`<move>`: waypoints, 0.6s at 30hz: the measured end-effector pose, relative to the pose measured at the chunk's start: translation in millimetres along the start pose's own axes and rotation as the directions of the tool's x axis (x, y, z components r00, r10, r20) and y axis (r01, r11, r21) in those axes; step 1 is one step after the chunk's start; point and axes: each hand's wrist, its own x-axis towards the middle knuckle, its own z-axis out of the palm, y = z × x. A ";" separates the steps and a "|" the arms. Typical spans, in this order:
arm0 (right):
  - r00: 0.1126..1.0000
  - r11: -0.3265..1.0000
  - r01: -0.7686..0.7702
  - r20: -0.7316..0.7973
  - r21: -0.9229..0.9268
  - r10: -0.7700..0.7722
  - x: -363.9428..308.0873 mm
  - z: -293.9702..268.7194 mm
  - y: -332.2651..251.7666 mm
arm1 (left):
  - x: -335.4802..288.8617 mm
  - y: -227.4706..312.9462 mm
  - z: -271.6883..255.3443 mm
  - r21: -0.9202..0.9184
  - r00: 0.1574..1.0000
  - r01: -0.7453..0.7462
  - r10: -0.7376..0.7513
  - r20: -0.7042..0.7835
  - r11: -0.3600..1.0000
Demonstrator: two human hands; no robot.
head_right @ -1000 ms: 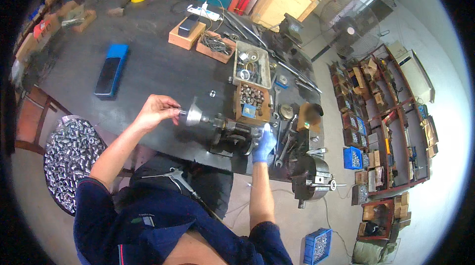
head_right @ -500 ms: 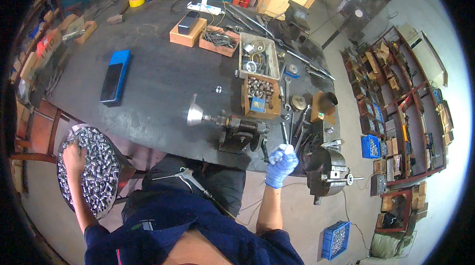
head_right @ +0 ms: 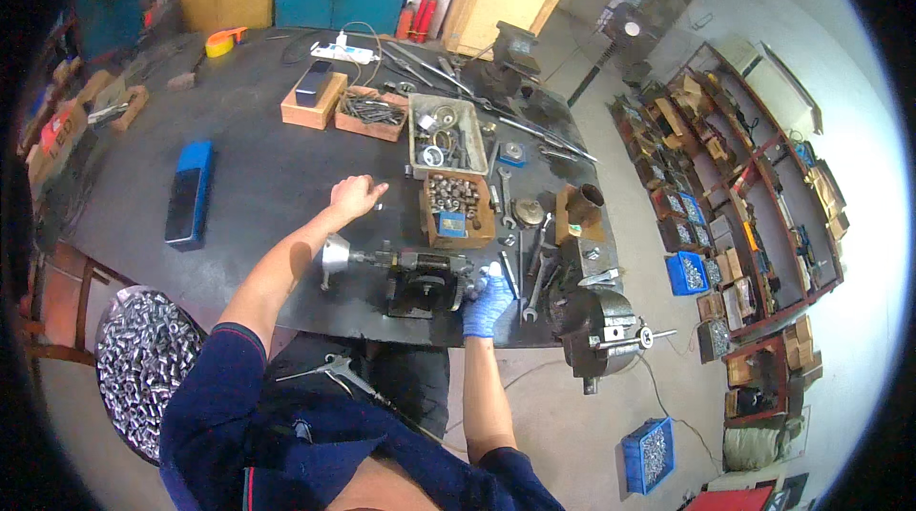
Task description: The person places small metal components into a fixture and secures them with fasteners, using a manual wrench to tighten the assembly.
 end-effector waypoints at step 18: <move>1.000 1.000 -0.031 0.001 0.006 0.031 -25.8 -4.3 -14.1 | -90.5 -39.9 -4.6 0.179 0.794 -0.595 0.607 -0.014 0.783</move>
